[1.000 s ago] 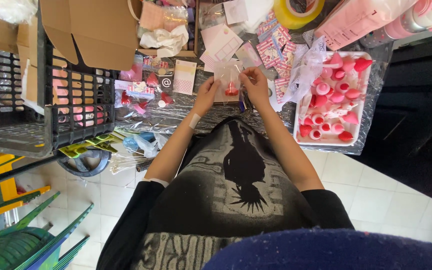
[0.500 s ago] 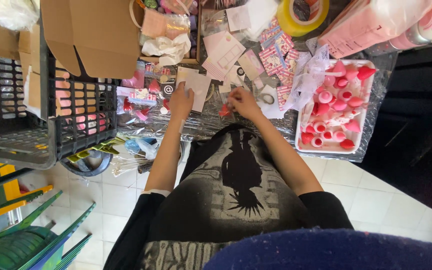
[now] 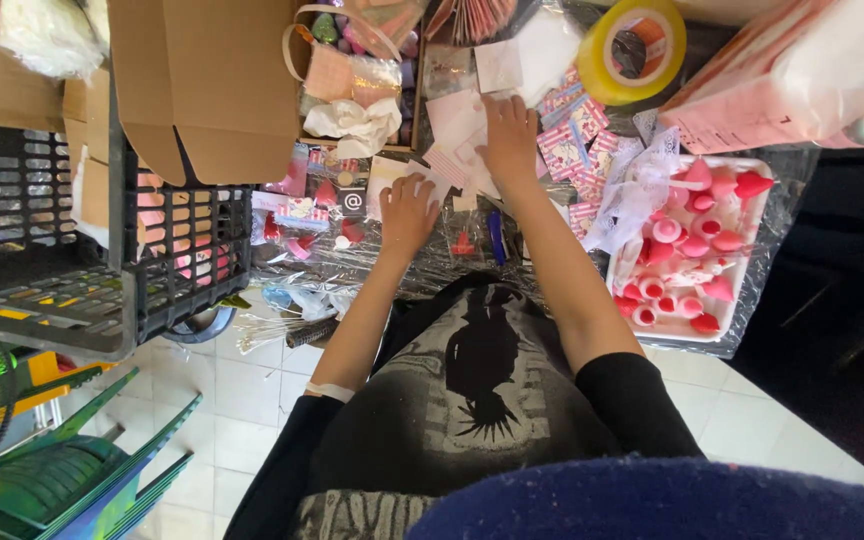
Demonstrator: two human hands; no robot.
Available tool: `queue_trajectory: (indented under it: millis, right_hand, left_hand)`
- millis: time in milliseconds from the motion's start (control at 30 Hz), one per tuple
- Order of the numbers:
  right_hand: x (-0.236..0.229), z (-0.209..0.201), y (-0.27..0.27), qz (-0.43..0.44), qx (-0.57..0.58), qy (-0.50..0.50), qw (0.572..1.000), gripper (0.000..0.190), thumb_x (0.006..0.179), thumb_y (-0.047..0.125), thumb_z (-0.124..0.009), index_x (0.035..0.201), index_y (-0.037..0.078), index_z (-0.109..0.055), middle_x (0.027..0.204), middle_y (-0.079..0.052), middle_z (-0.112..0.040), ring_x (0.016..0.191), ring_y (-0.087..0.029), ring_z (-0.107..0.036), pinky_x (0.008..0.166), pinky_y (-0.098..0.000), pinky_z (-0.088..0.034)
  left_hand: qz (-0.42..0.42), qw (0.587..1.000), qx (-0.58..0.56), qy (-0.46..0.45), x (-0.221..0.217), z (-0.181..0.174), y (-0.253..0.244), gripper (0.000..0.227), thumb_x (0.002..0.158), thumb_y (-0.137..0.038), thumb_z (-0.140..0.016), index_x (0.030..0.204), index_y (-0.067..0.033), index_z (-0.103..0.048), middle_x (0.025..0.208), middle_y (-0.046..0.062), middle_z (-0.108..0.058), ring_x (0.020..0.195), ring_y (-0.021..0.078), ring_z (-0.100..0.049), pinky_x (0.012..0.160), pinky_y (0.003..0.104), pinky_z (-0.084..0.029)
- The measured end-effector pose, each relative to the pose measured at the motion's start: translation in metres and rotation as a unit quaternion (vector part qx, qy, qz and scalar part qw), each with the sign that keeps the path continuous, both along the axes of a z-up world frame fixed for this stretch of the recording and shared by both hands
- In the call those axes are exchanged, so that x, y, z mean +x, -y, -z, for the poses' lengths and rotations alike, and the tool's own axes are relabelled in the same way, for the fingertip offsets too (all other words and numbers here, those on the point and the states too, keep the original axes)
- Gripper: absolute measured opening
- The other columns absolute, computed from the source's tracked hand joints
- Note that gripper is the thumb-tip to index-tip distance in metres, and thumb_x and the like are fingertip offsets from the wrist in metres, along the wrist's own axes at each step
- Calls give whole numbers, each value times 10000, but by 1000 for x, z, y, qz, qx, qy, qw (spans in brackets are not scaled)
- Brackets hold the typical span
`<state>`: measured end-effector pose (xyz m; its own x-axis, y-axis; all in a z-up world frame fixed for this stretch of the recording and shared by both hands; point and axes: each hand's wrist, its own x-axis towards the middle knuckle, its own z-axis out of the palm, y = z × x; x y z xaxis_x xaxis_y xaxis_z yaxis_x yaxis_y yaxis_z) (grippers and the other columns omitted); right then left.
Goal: The person prepares decorative elements by handling small pink and white objects, placing items in small plastic bags, and using scissors to cut a piece of white lace.
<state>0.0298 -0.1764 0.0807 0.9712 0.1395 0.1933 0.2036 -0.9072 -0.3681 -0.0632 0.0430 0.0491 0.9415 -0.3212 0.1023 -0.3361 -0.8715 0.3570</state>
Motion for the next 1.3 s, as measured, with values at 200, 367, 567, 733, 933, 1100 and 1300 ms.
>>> queue_trajectory:
  millis: [200,367,567,733,933,1100,1300]
  right_hand:
    - [13,4,19,44,42,-59,996,622,659,130,-871,1239,126,-647,1127,-132,-654,1118,-373,-557,978,-518,-406]
    - [8,19,61,31,308,-119,944,176,989,181,-781,1104,76,-698,983,-56,-758,924,-200,-692,835,-355,-526]
    - [-12,17,31,3,398,-250,882,216,976,180,-740,1134,37,-701,905,-62,-732,805,-103,-654,698,-256,-522]
    - [-20,-2,-7,-43,386,-209,897,246,1016,143,-666,1254,104,-716,1066,-40,-771,903,-158,-709,727,-282,-517]
    - [-16,4,-22,-70,110,-69,989,662,601,156,-909,1195,100,-622,1140,-109,-614,1099,-357,-556,889,-479,-465]
    - [-14,37,-24,-11,63,-78,995,577,573,124,-894,1100,108,-659,1080,-126,-595,1073,-344,-561,870,-477,-458]
    - [-7,11,11,49,241,-75,966,159,927,75,-765,1050,70,-665,998,-119,-713,976,-321,-674,842,-421,-518]
  left_hand:
    - [-67,997,-24,5,7,-6,-9,409,846,-246,-773,1215,-139,-632,1313,52,-576,1214,285,-515,993,508,-370]
    - [-73,982,-173,-27,21,-24,-8,350,914,-219,-769,1229,-129,-649,1284,47,-645,1215,278,-576,1005,462,-435]
    - [-84,860,-455,-216,22,3,-12,364,951,-197,-751,1270,-52,-651,1194,91,-721,1034,226,-691,851,331,-520]
    - [-122,867,-408,-259,20,12,-58,348,924,-216,-764,1216,-56,-663,1078,98,-754,870,208,-721,739,275,-563]
    - [-231,943,-136,-196,4,8,-77,297,901,-282,-762,1100,-76,-682,951,108,-753,838,304,-717,743,436,-557]
    - [-221,971,14,-86,1,-16,-51,384,839,-255,-779,1154,-82,-647,1131,142,-645,1085,366,-612,817,506,-522]
    - [-85,989,-124,8,10,-39,-17,383,885,-203,-755,1238,-124,-630,1268,109,-634,1160,334,-605,963,474,-471]
